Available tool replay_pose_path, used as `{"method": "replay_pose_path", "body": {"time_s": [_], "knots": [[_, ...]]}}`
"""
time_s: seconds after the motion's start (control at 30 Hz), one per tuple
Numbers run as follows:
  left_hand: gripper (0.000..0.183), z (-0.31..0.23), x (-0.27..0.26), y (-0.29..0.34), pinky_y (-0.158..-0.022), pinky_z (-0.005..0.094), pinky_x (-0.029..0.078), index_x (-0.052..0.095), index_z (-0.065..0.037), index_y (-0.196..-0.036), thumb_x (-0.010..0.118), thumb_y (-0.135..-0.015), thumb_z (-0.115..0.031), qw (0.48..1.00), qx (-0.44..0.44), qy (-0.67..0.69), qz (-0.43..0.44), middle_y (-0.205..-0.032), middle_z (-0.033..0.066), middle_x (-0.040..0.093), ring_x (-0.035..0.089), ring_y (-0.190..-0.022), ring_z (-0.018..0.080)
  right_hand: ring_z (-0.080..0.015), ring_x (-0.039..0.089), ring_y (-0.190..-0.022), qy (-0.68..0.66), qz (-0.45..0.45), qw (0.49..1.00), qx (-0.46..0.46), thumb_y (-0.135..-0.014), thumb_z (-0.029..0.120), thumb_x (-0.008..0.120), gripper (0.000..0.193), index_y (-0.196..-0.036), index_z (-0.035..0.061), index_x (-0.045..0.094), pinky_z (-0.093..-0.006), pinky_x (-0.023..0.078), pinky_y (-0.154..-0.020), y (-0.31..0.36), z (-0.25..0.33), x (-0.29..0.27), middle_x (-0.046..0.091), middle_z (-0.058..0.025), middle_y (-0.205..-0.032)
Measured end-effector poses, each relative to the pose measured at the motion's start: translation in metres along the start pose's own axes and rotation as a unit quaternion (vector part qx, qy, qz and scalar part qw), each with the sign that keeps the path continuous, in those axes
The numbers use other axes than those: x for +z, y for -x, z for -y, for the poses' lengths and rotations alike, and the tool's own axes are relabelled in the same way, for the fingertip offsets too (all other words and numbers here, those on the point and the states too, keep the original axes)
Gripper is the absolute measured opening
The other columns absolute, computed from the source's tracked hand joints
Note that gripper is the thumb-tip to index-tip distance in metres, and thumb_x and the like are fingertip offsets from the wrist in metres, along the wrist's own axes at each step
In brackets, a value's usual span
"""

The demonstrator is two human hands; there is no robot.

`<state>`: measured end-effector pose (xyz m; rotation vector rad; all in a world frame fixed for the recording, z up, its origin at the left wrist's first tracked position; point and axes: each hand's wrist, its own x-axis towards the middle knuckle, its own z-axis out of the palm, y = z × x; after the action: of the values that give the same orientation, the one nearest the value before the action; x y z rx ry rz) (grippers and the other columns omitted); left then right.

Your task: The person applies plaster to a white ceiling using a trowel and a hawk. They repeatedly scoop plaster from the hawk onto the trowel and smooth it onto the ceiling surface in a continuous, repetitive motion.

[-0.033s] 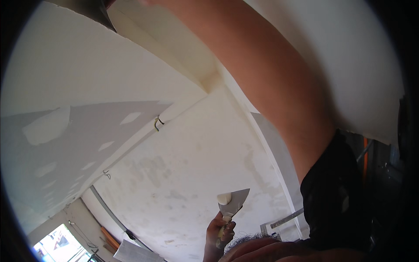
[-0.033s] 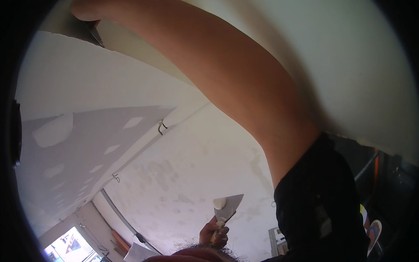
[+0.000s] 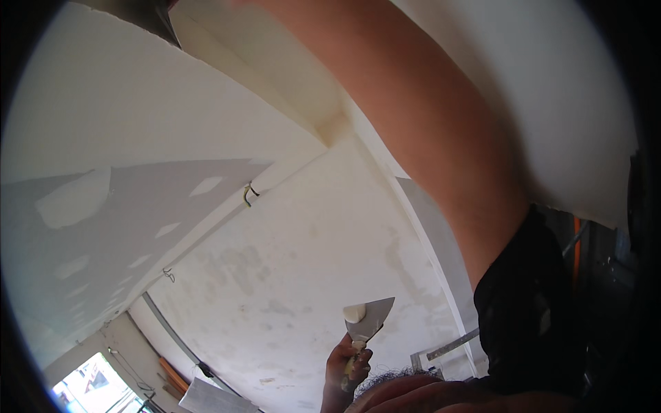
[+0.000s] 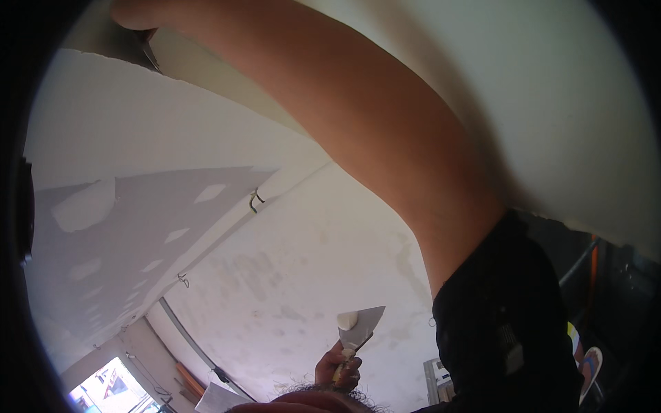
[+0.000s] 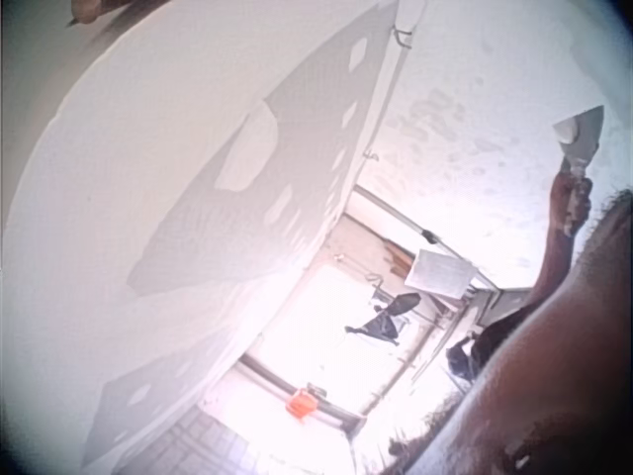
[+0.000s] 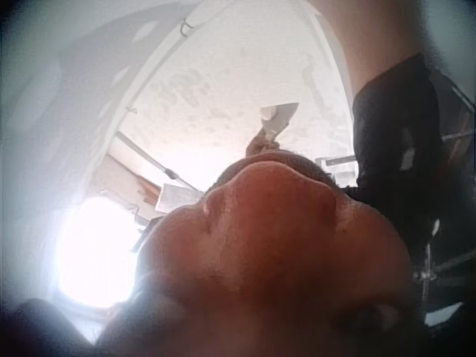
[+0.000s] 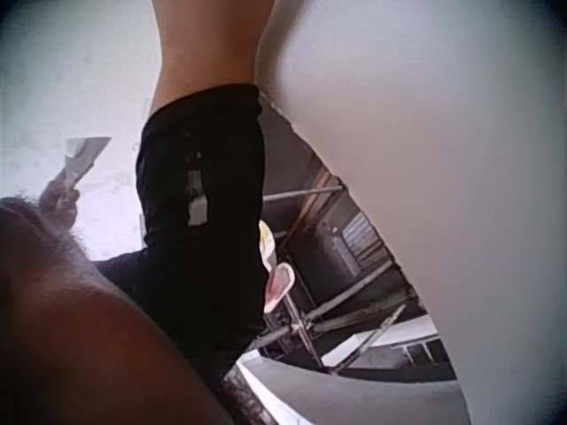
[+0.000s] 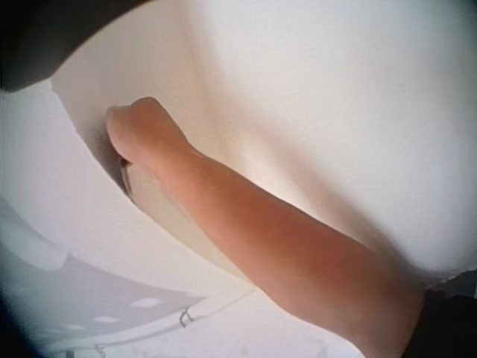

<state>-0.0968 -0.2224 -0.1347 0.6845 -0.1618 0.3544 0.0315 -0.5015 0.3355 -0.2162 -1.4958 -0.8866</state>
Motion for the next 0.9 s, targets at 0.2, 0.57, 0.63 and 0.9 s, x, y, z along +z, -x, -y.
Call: {"method": "replay_pose_path", "body": {"time_s": [0.2, 0.57, 0.63, 0.9], "knots": [[0.069, -0.002, -0.001, 0.001, -0.035, 0.0256, 0.04, 0.029, -0.014, -0.156, 0.043, -0.089, -0.011, 1.0, -0.005, -0.01, -0.029, -0.08, 0.0173, 0.054, 0.042, -0.044, 0.0152, -0.0352, 0.072, -0.079, 0.095, -0.094, 0.989, -0.057, -0.098, 0.015, 0.05, 0.035, -0.101, -0.0155, 0.067, -0.0442, 0.054, -0.077, 0.022, -0.013, -0.019, 0.071, -0.0307, -0.089], [0.077, -0.005, -0.016, 0.002, -0.04, 0.0272, 0.041, 0.014, -0.017, -0.162, 0.047, -0.093, -0.012, 0.999, -0.009, -0.016, -0.03, -0.079, 0.0156, 0.053, 0.043, -0.046, 0.0163, -0.0421, 0.071, -0.092, 0.122, -0.048, 0.991, -0.004, -0.103, 0.013, 0.052, 0.029, -0.128, -0.0018, 0.05, -0.0506, 0.054, -0.08, 0.006, -0.11, 0.016, 0.069, -0.0294, -0.098], [0.076, -0.006, -0.022, 0.0, -0.04, 0.0268, 0.041, 0.014, -0.017, -0.162, 0.047, -0.094, -0.012, 0.999, -0.006, -0.022, -0.025, -0.078, 0.0155, 0.052, 0.043, -0.046, 0.0163, -0.0415, 0.071, -0.091, 0.109, 0.001, 0.994, 0.017, -0.105, 0.014, 0.05, 0.03, -0.131, 0.001, 0.049, -0.0509, 0.054, -0.079, 0.011, -0.106, 0.013, 0.07, -0.0287, -0.098], [0.076, -0.003, -0.017, -0.003, -0.041, 0.0277, 0.042, 0.011, -0.014, -0.163, 0.047, -0.096, -0.011, 1.0, -0.013, -0.01, 0.001, -0.078, 0.016, 0.054, 0.044, -0.046, 0.0164, -0.0397, 0.071, -0.092, 0.126, -0.021, 0.992, 0.006, -0.107, 0.016, 0.048, 0.032, -0.137, 0.0059, 0.05, -0.0511, 0.054, -0.079, 0.001, -0.135, 0.034, 0.071, -0.0252, -0.102]]}}
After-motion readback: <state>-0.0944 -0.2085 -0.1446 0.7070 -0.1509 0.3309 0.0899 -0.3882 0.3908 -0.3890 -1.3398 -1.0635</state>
